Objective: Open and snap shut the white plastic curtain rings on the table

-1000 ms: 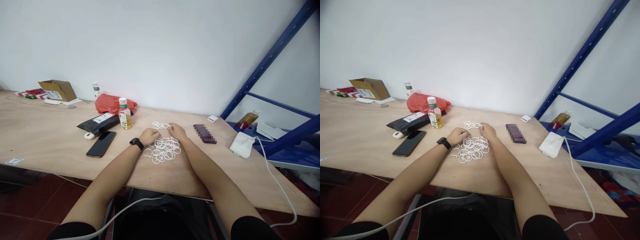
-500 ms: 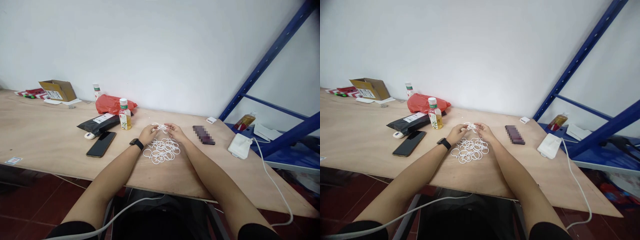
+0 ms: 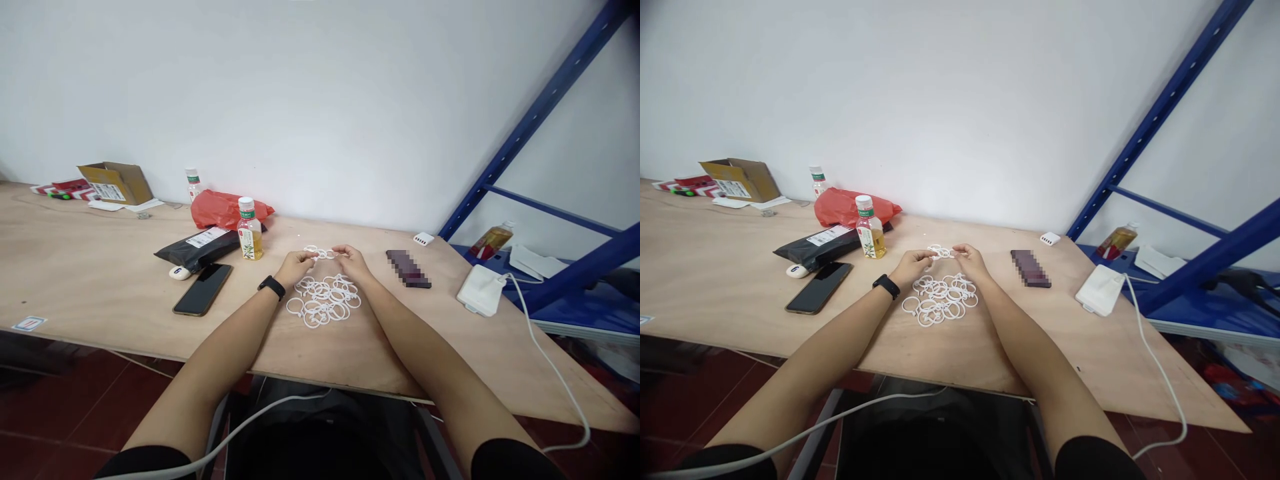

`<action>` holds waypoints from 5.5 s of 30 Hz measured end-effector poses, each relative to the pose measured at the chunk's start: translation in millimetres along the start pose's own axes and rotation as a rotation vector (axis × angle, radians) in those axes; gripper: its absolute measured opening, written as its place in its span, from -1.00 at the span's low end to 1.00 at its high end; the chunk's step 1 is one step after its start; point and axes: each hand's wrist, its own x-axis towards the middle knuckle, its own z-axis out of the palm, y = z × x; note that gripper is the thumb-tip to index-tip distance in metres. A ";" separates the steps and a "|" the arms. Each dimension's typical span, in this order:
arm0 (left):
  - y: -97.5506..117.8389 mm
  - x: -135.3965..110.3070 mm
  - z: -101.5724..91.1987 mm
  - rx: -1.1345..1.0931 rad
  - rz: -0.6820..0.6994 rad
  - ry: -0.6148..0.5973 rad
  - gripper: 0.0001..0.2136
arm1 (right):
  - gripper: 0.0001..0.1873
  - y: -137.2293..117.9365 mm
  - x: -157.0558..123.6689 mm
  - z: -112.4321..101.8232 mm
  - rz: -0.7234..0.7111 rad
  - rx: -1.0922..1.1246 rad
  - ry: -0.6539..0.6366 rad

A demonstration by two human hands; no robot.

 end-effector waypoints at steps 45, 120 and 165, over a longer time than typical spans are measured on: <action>13.7 -7.8 -1.5 -0.116 -0.160 -0.066 -0.82 | -0.61 15.1 2.4 -23.7 0.047 -0.103 0.235; 15.8 -4.5 -2.1 -0.084 0.022 0.241 -0.74 | -0.77 24.3 2.1 -33.9 -0.143 -0.585 0.128; 14.1 -20.3 1.1 0.597 0.148 -0.182 -0.68 | -0.68 18.6 -1.1 -32.1 -0.074 -0.483 0.062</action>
